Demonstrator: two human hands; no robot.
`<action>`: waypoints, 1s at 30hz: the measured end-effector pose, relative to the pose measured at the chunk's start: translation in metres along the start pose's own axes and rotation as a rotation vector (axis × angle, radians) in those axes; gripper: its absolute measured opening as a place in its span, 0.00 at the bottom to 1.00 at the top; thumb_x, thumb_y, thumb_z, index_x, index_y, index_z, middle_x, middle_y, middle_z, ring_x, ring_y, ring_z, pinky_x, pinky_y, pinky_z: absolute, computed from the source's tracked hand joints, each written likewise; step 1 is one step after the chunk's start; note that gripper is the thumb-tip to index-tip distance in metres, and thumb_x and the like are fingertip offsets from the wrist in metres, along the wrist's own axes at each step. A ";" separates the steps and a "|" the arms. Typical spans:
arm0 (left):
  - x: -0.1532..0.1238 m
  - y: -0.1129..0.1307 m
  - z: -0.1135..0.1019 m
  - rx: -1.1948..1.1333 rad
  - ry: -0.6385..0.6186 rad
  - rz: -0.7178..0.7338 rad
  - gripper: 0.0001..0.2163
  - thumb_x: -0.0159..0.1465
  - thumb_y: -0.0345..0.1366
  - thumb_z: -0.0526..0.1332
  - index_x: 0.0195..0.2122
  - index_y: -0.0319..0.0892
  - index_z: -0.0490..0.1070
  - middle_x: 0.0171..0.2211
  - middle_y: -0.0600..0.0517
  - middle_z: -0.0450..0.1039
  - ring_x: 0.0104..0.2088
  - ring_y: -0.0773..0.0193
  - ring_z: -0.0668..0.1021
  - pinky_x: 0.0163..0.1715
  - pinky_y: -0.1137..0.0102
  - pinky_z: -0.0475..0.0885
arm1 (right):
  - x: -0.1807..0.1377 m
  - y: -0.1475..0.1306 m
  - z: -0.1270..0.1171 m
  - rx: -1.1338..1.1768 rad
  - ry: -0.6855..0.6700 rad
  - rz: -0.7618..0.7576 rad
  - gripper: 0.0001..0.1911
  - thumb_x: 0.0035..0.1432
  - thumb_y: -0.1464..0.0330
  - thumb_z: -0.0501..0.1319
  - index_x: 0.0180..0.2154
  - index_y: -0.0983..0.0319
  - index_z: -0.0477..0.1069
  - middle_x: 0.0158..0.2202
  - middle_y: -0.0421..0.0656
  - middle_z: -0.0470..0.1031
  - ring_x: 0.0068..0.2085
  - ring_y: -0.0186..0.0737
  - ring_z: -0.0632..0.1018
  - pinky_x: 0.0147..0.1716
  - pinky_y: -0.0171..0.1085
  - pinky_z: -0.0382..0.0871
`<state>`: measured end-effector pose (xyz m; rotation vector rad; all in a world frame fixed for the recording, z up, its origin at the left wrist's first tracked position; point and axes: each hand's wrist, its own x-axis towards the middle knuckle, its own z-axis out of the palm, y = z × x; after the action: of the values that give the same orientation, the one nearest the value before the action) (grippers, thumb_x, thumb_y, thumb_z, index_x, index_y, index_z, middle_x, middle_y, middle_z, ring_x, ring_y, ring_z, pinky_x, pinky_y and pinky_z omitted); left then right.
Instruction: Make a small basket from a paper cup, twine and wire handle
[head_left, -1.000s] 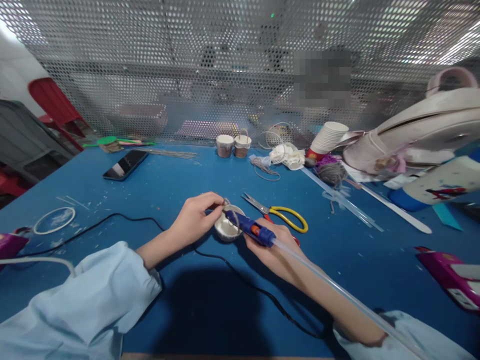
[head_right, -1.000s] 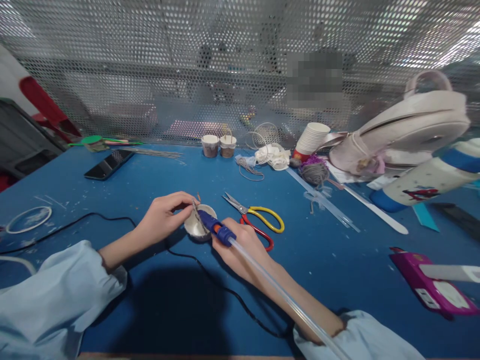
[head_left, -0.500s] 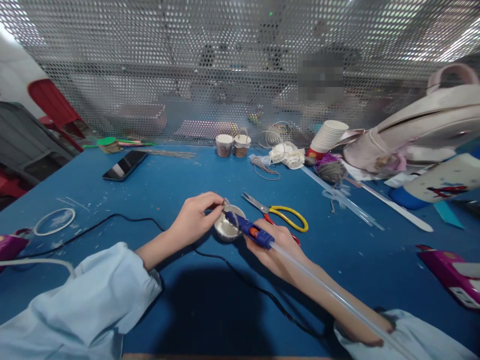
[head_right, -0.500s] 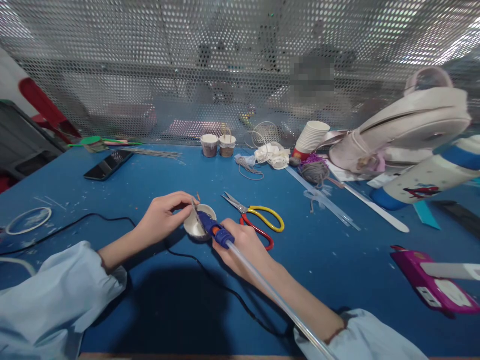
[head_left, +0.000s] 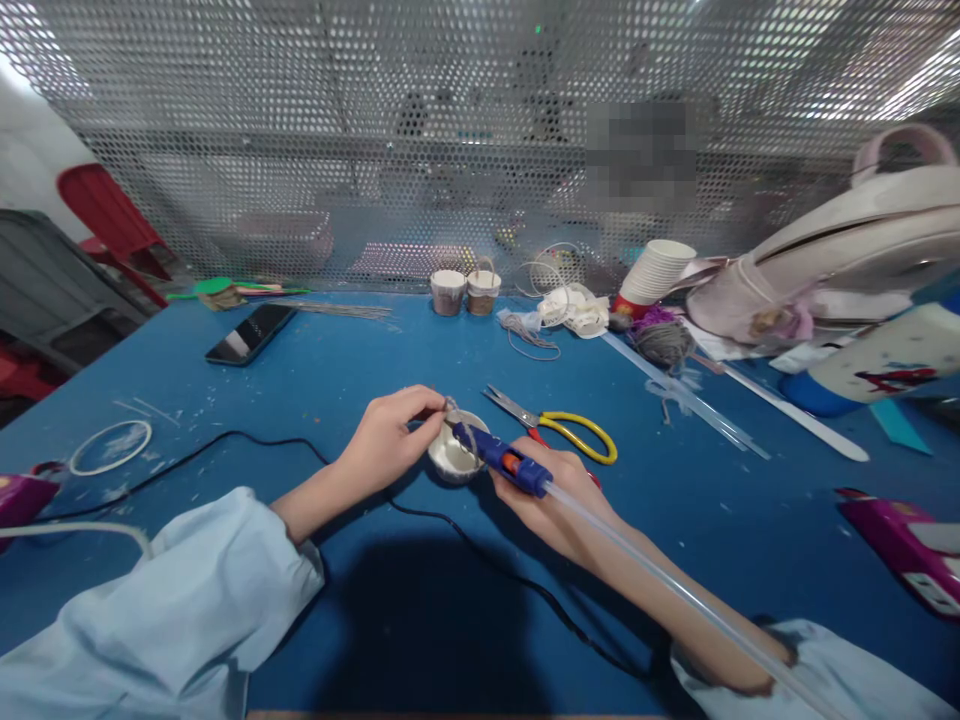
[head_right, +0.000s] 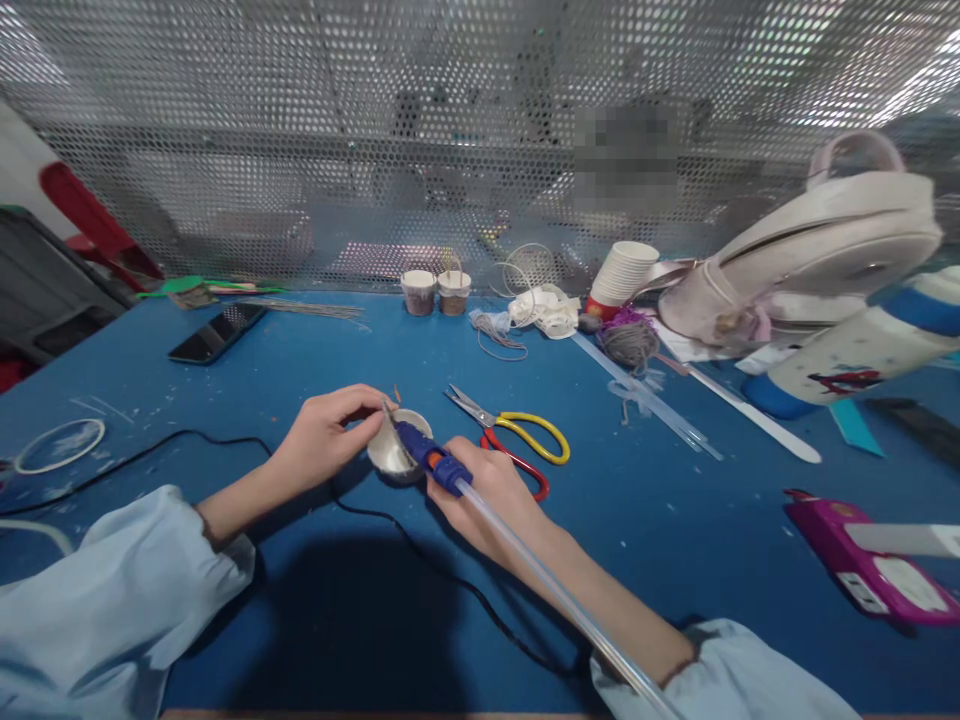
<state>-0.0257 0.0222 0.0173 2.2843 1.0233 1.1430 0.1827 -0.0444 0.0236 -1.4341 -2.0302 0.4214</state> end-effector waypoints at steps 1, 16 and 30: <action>0.000 0.000 0.000 -0.001 0.003 0.001 0.06 0.62 0.27 0.57 0.33 0.40 0.73 0.35 0.50 0.79 0.37 0.63 0.80 0.39 0.71 0.72 | 0.000 0.000 0.000 -0.001 0.005 -0.006 0.08 0.53 0.71 0.59 0.24 0.59 0.61 0.18 0.35 0.63 0.18 0.30 0.63 0.18 0.30 0.53; -0.001 -0.002 0.001 -0.017 0.003 0.016 0.06 0.62 0.25 0.57 0.34 0.40 0.73 0.35 0.49 0.79 0.37 0.64 0.79 0.39 0.71 0.72 | -0.002 0.003 0.002 0.040 0.021 -0.016 0.04 0.54 0.70 0.58 0.27 0.60 0.65 0.20 0.36 0.66 0.19 0.31 0.67 0.22 0.30 0.59; 0.000 -0.001 0.001 0.000 0.014 0.032 0.06 0.62 0.27 0.57 0.33 0.41 0.73 0.34 0.50 0.79 0.36 0.64 0.79 0.39 0.70 0.73 | -0.001 0.003 0.007 0.056 0.023 -0.062 0.06 0.55 0.70 0.58 0.26 0.59 0.63 0.20 0.37 0.67 0.20 0.33 0.70 0.22 0.30 0.58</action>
<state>-0.0255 0.0225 0.0160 2.3041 0.9954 1.1728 0.1806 -0.0435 0.0161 -1.3325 -2.0229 0.4303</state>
